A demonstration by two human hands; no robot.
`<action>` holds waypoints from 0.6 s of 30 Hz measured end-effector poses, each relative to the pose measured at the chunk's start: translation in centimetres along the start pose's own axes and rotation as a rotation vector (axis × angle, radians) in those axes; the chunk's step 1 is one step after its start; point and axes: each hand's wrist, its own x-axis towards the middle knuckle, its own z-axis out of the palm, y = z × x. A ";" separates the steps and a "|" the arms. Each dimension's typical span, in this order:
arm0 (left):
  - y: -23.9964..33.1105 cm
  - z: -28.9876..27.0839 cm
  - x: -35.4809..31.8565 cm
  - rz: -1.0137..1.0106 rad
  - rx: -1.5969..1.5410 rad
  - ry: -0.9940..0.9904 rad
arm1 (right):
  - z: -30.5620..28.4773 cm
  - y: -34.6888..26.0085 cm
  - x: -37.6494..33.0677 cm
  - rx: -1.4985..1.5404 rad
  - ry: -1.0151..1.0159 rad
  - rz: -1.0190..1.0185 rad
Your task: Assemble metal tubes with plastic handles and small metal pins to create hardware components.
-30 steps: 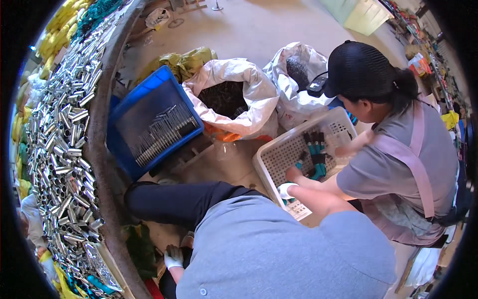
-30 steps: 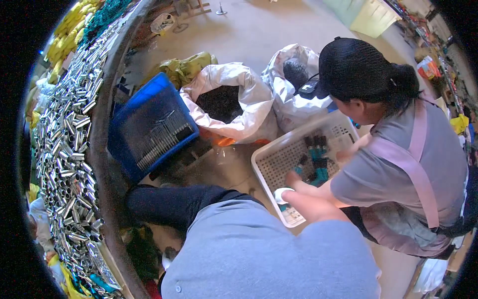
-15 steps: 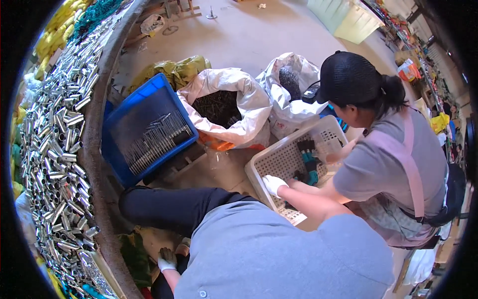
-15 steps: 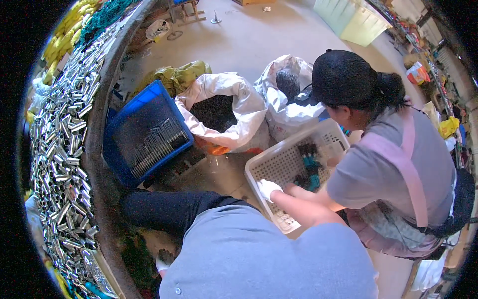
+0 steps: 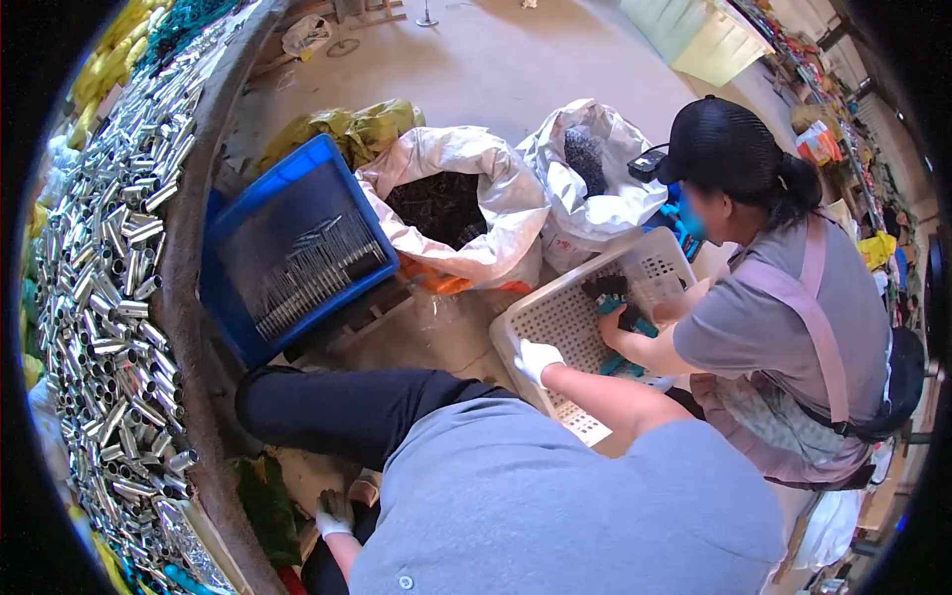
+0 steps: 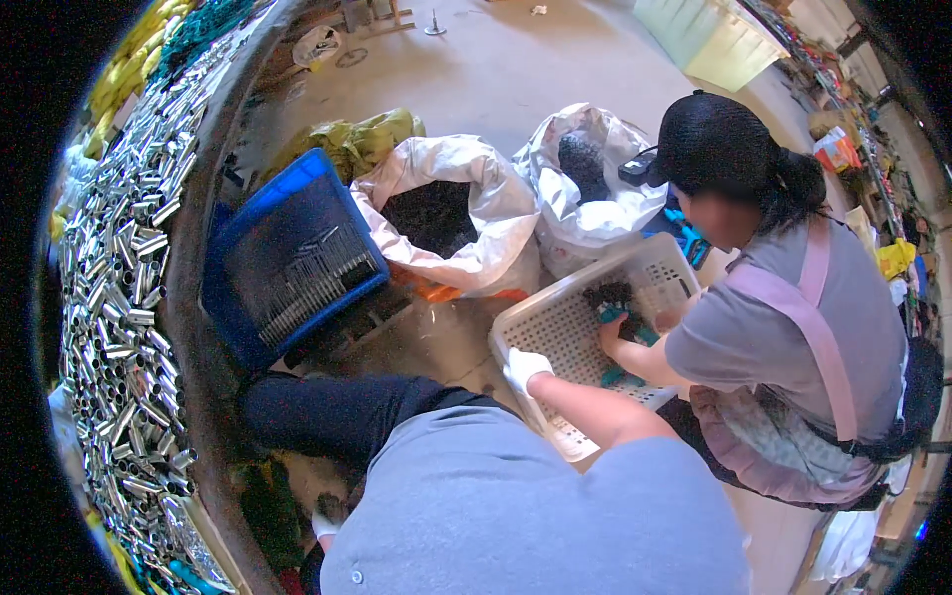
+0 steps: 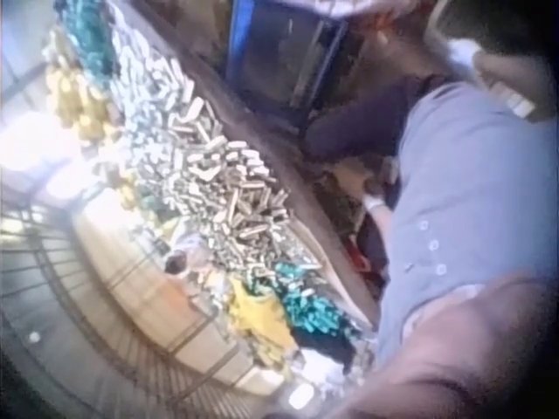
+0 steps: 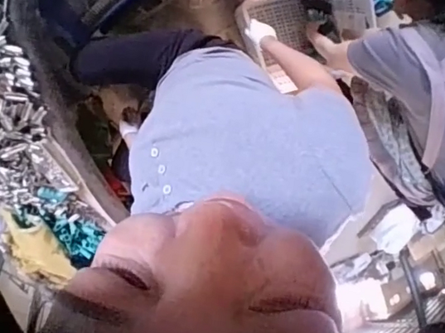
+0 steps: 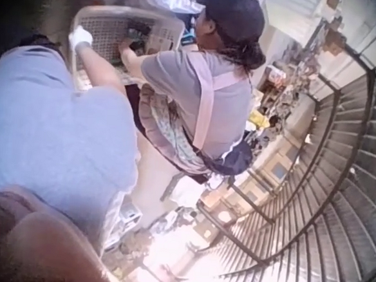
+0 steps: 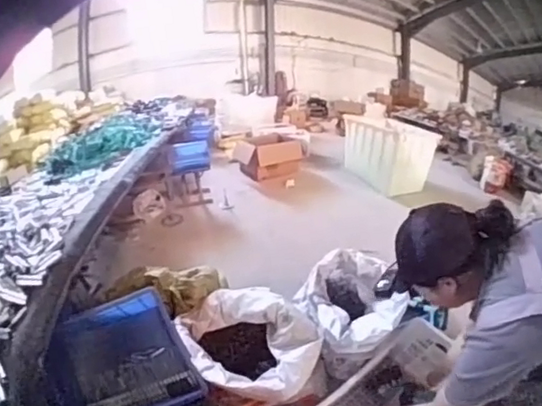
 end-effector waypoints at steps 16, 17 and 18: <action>1.7 0.5 1.9 -0.125 0.393 0.138 | -2.4 -2.4 4.8 0.070 0.039 0.032; 1.5 1.0 2.1 -0.148 0.302 0.213 | -2.2 -2.9 4.9 0.072 0.051 0.033; 1.7 1.2 3.0 -0.187 0.215 0.263 | -2.3 -2.5 5.0 0.085 0.055 0.059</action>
